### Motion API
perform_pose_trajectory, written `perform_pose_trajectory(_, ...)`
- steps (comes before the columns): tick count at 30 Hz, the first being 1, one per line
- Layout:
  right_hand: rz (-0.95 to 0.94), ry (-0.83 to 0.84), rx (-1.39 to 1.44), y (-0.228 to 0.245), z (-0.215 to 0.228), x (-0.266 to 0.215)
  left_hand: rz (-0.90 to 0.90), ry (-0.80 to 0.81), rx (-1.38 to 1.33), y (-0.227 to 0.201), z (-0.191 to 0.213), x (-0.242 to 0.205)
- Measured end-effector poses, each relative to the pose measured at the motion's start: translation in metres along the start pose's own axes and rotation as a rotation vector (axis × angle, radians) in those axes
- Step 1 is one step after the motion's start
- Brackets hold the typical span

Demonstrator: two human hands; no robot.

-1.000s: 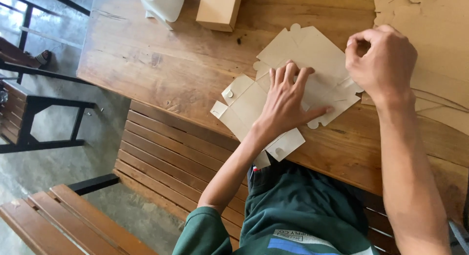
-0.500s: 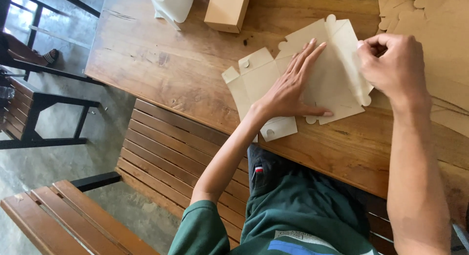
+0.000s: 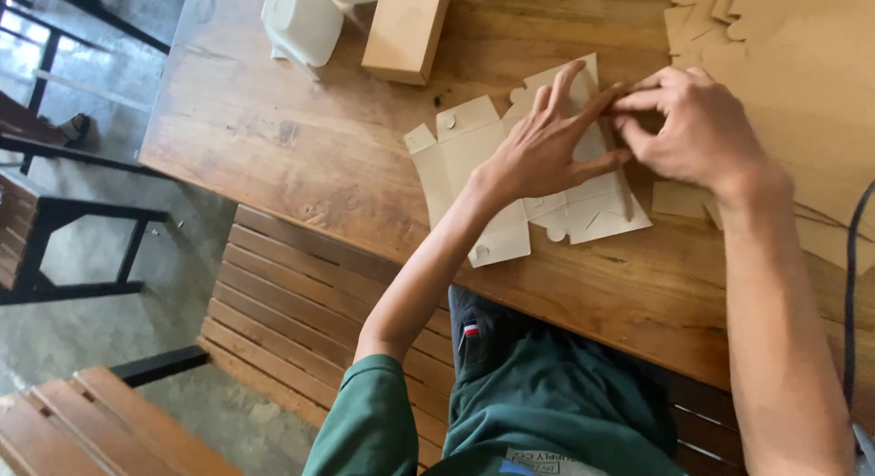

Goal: The person folds flat cardboard box blanks into assembled boxes by hand. They repeatedly crease the pre-scored lines, fold the side flaps inward, and tuck the tabs to form the box shape. Finished boxes are stacked on the table.

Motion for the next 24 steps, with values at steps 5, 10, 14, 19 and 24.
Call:
perform_pose_trajectory(5,0.227,-0.234,-0.189,-0.023,-0.027,-0.002,0.000,0.145,0.072,0.026,0.000,-0.002)
perform_pose_trajectory(10,0.191,-0.303,-0.158,-0.024,-0.042,-0.008,-0.066,0.043,0.148,0.030,-0.012,-0.012)
perform_pose_trajectory(14,0.066,-0.228,-0.122,-0.011,-0.043,-0.012,-0.091,-0.060,0.204,0.028,-0.013,-0.015)
perform_pose_trajectory(19,0.039,-0.221,-0.112,0.003,-0.039,-0.022,-0.104,-0.069,0.246,0.027,-0.011,-0.016)
perform_pose_trajectory(24,0.045,-0.231,-0.112,-0.001,-0.040,-0.023,-0.059,-0.015,0.352,0.027,-0.010,-0.015)
Point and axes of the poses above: each hand's wrist, its own x-axis towards the middle knuckle, its own z-axis out of the back of the hand, y = z × x, the point moved 2 cm from there along x, towards the middle knuckle, and after that the axes turned 6 degrees about -x, right-handed, at the moved point
